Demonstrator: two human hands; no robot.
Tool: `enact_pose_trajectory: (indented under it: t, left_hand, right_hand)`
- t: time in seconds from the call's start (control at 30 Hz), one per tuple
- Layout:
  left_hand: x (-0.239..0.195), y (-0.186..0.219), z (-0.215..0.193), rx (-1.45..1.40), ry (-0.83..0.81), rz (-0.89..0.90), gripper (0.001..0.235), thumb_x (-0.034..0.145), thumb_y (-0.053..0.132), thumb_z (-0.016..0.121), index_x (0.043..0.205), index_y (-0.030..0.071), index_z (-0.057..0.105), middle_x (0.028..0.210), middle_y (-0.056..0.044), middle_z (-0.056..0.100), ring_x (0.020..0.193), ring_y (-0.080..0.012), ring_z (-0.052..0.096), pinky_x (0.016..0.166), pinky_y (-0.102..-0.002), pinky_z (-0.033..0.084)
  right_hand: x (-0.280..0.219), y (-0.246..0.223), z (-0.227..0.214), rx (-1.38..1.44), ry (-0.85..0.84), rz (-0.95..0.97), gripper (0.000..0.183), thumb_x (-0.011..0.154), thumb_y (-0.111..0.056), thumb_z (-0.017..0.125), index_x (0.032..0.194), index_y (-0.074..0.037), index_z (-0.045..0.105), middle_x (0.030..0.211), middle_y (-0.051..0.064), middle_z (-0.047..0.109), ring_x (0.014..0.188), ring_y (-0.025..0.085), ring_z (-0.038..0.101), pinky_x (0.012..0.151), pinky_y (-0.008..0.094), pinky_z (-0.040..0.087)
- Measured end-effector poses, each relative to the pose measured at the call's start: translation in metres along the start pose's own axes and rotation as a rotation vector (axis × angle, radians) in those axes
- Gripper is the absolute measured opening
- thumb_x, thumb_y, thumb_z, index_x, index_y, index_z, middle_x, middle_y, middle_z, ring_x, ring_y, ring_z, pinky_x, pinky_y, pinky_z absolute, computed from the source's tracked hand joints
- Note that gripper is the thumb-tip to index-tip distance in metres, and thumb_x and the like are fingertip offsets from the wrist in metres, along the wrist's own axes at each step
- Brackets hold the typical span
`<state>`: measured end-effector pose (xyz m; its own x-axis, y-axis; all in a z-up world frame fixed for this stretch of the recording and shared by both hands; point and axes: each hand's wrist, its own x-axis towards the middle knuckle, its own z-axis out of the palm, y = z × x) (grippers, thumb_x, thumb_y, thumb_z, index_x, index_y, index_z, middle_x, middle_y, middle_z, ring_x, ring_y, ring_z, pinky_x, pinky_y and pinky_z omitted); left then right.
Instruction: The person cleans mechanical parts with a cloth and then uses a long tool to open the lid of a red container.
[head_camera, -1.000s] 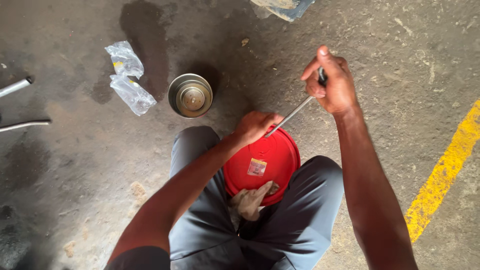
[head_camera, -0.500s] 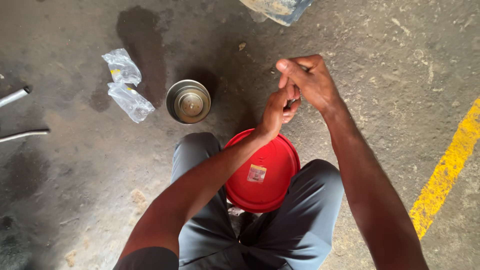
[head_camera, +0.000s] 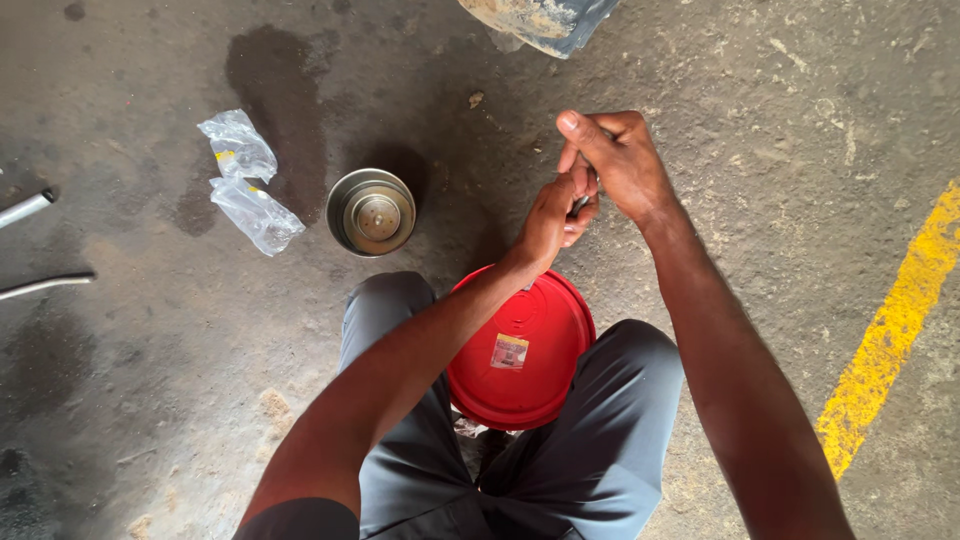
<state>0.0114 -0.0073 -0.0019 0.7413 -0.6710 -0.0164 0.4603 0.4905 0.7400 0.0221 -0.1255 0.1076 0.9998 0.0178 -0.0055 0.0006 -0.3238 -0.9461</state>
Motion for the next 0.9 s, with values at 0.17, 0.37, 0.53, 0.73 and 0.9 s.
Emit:
enact_pose_trajectory:
  t: [0.17, 0.37, 0.53, 0.73, 0.9]
  left_hand:
    - [-0.002, 0.001, 0.001, 0.026, 0.025, 0.041, 0.035, 0.108, 0.04, 0.031, 0.101, 0.01, 0.048, 0.071, 0.001, 0.047, 0.052, -0.0048, 0.03, 0.043, -0.025, 0.022]
    - [0.006, -0.013, -0.005, 0.05, 0.041, 0.046, 0.047, 0.109, 0.053, 0.032, 0.099, 0.011, 0.049, 0.069, 0.003, 0.045, 0.051, -0.0042, 0.029, 0.043, -0.025, 0.022]
    - [0.019, -0.021, -0.02, 0.097, 0.069, -0.029, 0.061, 0.108, 0.061, 0.038, 0.073, 0.012, 0.045, 0.057, 0.006, 0.036, 0.044, -0.0047, 0.026, 0.039, -0.024, 0.02]
    - [0.025, -0.041, -0.011, 0.199, 0.062, 0.045, 0.057, 0.103, 0.058, 0.053, 0.065, 0.017, 0.042, 0.058, 0.008, 0.037, 0.046, -0.0034, 0.03, 0.04, -0.024, 0.023]
    - [0.016, -0.039, 0.002, 0.293, 0.03, 0.144, 0.051, 0.107, 0.05, 0.055, 0.072, 0.013, 0.052, 0.069, 0.009, 0.038, 0.065, -0.0023, 0.034, 0.057, -0.023, 0.028]
  right_hand:
    - [0.002, 0.0, -0.002, -0.024, -0.037, 0.018, 0.06, 0.101, -0.056, 0.061, 0.073, -0.003, 0.071, 0.055, 0.005, 0.061, 0.048, 0.011, 0.062, 0.045, 0.025, 0.049]
    - [0.005, 0.001, -0.004, -0.037, -0.031, 0.038, 0.06, 0.102, -0.055, 0.059, 0.075, -0.003, 0.071, 0.055, 0.006, 0.06, 0.048, 0.013, 0.062, 0.046, 0.027, 0.049]
    - [0.023, -0.017, -0.033, -0.092, -0.064, -0.033, 0.05, 0.11, -0.044, 0.049, 0.093, -0.004, 0.074, 0.082, 0.008, 0.073, 0.071, 0.014, 0.069, 0.069, 0.033, 0.058]
    - [0.074, -0.056, -0.102, -0.096, 0.262, -0.019, 0.037, 0.113, -0.021, 0.036, 0.107, -0.012, 0.072, 0.1, 0.007, 0.079, 0.089, 0.017, 0.078, 0.087, 0.035, 0.061]
    - [0.07, -0.034, -0.022, -0.428, -0.581, 0.507, 0.051, 0.108, -0.04, 0.04, 0.111, -0.003, 0.075, 0.102, 0.009, 0.08, 0.093, 0.024, 0.079, 0.098, 0.042, 0.053]
